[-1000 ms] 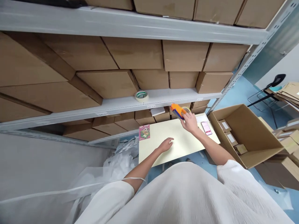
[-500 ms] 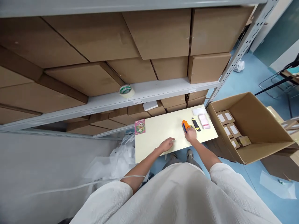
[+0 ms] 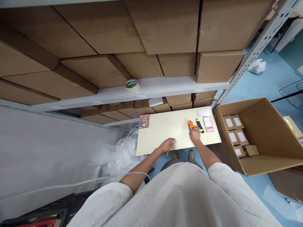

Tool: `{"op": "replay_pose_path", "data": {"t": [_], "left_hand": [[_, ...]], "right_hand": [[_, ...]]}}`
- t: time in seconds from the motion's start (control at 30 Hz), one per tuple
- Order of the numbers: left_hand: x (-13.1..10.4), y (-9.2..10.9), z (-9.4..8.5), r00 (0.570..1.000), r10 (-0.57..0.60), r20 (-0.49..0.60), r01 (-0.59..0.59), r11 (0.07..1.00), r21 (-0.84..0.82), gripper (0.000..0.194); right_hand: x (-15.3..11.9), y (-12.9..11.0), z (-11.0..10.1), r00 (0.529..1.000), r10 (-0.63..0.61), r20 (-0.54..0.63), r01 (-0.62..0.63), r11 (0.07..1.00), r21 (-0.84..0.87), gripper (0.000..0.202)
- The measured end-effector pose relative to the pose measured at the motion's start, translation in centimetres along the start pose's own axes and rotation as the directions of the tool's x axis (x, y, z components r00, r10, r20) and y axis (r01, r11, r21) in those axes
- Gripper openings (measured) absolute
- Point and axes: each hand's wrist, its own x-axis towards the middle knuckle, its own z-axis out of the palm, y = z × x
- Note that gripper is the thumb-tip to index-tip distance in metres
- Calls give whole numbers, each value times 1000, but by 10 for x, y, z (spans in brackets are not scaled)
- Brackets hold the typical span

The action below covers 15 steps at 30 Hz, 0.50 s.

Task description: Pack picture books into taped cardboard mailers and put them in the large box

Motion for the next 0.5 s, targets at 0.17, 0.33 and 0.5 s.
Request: {"op": "replay_pose_path", "data": {"t": [0.17, 0.33, 0.5], "left_hand": [[3, 11, -1, 995, -21, -101, 14, 997, -71, 44], [-3, 16, -6, 969, -82, -234, 50, 989, -139, 44], [-39, 15, 3, 910, -204, -362, 126, 965, -228, 45]], "right_hand": [[-3, 2, -17, 993, -97, -61, 97, 995, -6, 31], [-2, -16, -33, 962, -253, -99, 249, 967, -56, 35], [-4, -55, -34, 882, -471, -28, 468, 880, -78, 36]]}}
